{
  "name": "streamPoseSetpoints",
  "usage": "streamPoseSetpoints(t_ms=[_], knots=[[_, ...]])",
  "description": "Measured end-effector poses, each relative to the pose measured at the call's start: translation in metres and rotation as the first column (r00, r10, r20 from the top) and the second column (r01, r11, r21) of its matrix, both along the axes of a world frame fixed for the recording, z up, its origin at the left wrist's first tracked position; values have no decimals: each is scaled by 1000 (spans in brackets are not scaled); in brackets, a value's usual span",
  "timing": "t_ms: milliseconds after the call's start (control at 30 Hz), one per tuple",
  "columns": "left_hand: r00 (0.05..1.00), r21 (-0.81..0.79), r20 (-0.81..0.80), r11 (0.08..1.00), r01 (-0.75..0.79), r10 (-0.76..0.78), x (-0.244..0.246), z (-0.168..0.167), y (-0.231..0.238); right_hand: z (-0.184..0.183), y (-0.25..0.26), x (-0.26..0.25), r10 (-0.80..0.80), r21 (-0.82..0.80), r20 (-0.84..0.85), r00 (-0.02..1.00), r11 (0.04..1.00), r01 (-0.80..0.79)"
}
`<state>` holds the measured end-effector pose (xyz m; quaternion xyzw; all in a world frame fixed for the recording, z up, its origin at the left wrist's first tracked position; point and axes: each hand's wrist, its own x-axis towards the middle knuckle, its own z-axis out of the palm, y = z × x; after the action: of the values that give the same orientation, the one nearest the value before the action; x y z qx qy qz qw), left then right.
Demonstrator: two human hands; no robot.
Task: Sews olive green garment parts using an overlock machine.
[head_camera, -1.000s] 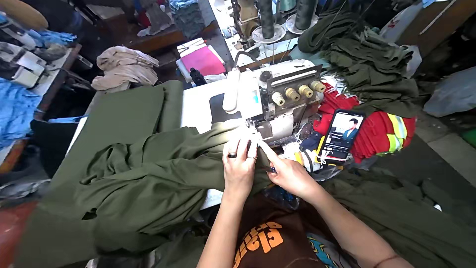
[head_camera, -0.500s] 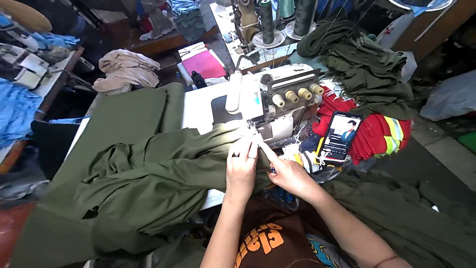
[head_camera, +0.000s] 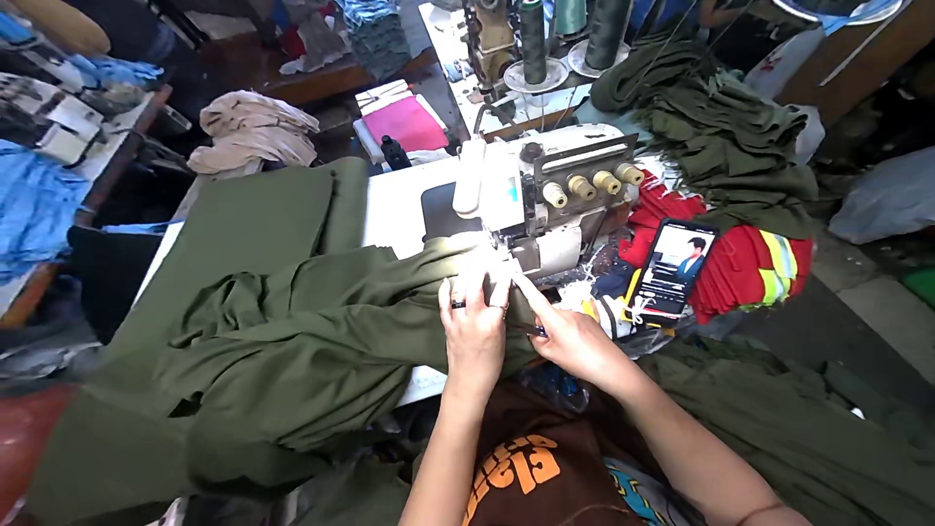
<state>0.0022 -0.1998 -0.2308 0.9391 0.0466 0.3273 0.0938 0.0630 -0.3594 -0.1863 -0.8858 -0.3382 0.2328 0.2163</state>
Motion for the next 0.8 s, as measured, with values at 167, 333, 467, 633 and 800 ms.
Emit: streamPoseSetpoints(t_ms=[167,333,467,633,800], knots=[[990,-207,141,978,5,25,-13,-12,19,-11,-2,0,-13,65,63,998,998,9],[957,-242,229,962,-124,181,-23,-9,28,-19,-3,0,-17,103,124,992,995,4],[956,-243,264,968,-66,132,-24,-2,20,-23,-4,0,-18,131,149,989,991,-1],[974,-149,210,982,119,-86,-10,0,5,-20,-4,0,-26,109,120,992,994,13],[978,-33,100,982,187,-183,8,-3,9,-21,-4,0,-28,121,125,992,993,13]])
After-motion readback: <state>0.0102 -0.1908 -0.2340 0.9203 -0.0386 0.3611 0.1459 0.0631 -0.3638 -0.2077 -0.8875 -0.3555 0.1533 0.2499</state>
